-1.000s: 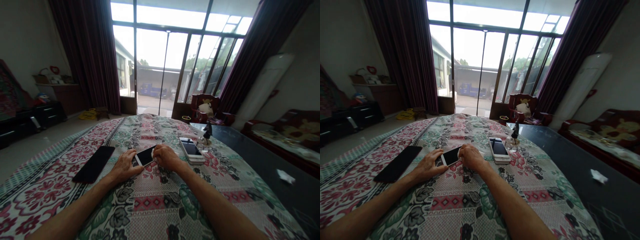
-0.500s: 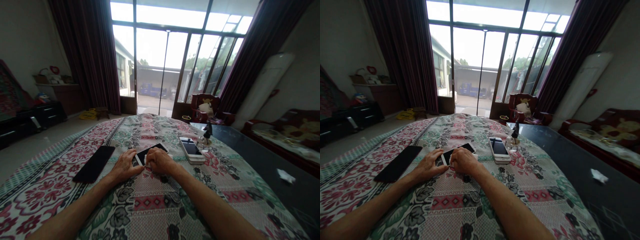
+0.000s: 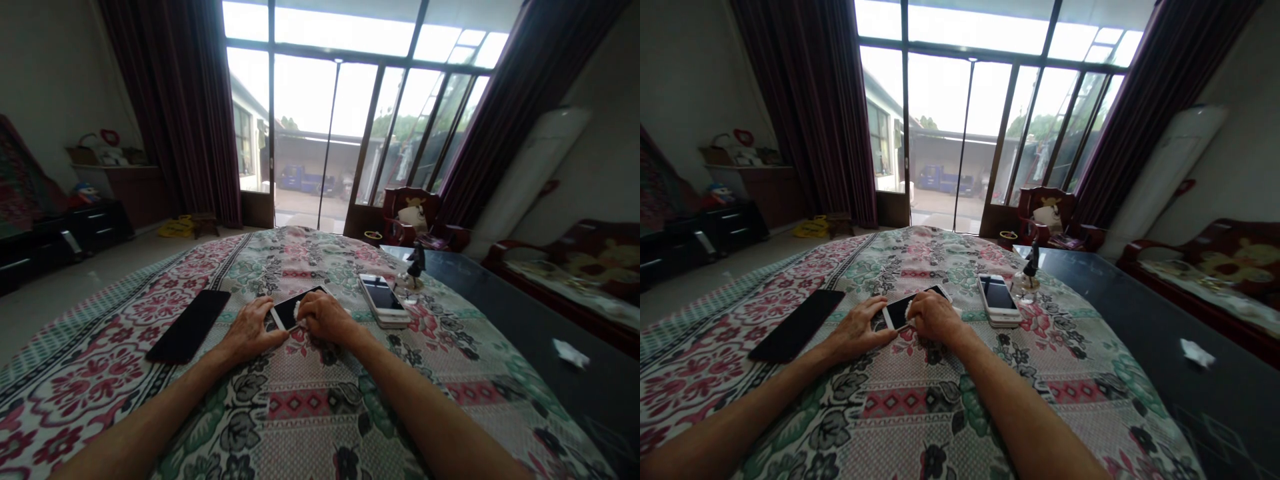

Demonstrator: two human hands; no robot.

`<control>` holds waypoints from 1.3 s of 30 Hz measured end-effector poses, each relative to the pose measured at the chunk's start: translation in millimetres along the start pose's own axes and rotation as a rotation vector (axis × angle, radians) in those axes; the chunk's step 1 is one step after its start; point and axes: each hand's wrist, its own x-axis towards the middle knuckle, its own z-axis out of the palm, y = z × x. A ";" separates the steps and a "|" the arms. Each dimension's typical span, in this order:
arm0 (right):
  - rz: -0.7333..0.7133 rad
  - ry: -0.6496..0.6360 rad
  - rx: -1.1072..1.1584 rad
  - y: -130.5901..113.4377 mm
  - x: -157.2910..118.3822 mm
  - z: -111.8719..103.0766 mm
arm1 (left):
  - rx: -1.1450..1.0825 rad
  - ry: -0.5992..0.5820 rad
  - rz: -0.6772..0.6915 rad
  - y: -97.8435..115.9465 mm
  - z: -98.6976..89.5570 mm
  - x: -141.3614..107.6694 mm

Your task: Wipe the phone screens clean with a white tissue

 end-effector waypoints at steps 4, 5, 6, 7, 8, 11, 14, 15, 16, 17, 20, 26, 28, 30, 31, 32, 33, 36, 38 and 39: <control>0.276 0.065 -0.138 10.9 -2.6 -9.4 | -0.009 0.012 -0.006 2.0 -1.5 -0.6; 0.285 0.082 -0.141 10.0 -2.7 -8.7 | -0.009 0.015 -0.004 2.4 -1.7 -0.7; 0.262 0.096 -0.126 7.2 -2.5 -6.5 | -0.006 0.016 0.001 2.6 -1.6 -0.6; 0.212 0.107 -0.099 2.9 -1.9 -3.1 | -0.002 0.017 0.006 2.5 -1.2 -0.5; 0.143 0.114 -0.062 -2.5 -1.0 1.3 | 0.003 0.021 0.011 1.9 -0.5 -0.4; -0.079 0.094 0.026 -18.8 2.3 15.3 | 0.008 0.039 0.016 -1.4 3.0 0.1; -0.149 0.074 0.059 -23.2 4.3 23.3 | 0.006 0.054 0.020 -3.5 5.2 0.4; -0.124 0.086 0.057 -20.9 4.4 23.9 | 0.003 0.054 0.026 -3.2 5.0 0.5; -0.084 0.103 0.050 -16.9 4.2 23.5 | 0.001 0.052 0.030 -2.6 4.6 0.5; -0.038 0.122 0.039 -11.4 3.9 22.3 | -0.003 0.049 0.031 -1.6 3.8 0.6; 0.099 0.172 -0.003 9.8 2.0 15.9 | -0.011 0.040 0.021 0.7 1.7 0.5; 0.314 0.225 -0.120 30.8 -4.3 7.9 | -0.011 0.031 0.010 0.1 1.0 0.7; 0.326 0.214 -0.159 20.1 -5.5 8.9 | -0.013 0.040 0.014 0.5 0.8 0.7; 0.292 0.175 -0.175 2.3 -5.8 11.3 | -0.015 0.051 0.019 1.1 0.9 0.7; 0.257 0.149 -0.172 -7.4 -5.6 12.9 | -0.014 0.056 0.021 1.2 1.1 0.6; 0.213 0.120 -0.167 -16.7 -5.3 14.5 | -0.012 0.059 0.020 1.1 1.5 0.6; 0.164 0.095 -0.157 -24.7 -4.9 16.2 | -0.010 0.061 0.017 0.9 1.9 0.5; 0.031 0.066 -0.122 -36.4 -3.7 20.3 | -0.005 0.054 0.009 0.1 2.9 0.3; -0.005 0.058 -0.111 -33.4 -2.8 20.7 | -0.005 0.045 0.011 0.6 2.4 0.2; 0.003 0.057 -0.112 -29.5 -2.3 20.1 | -0.005 0.043 0.013 1.2 1.7 0.2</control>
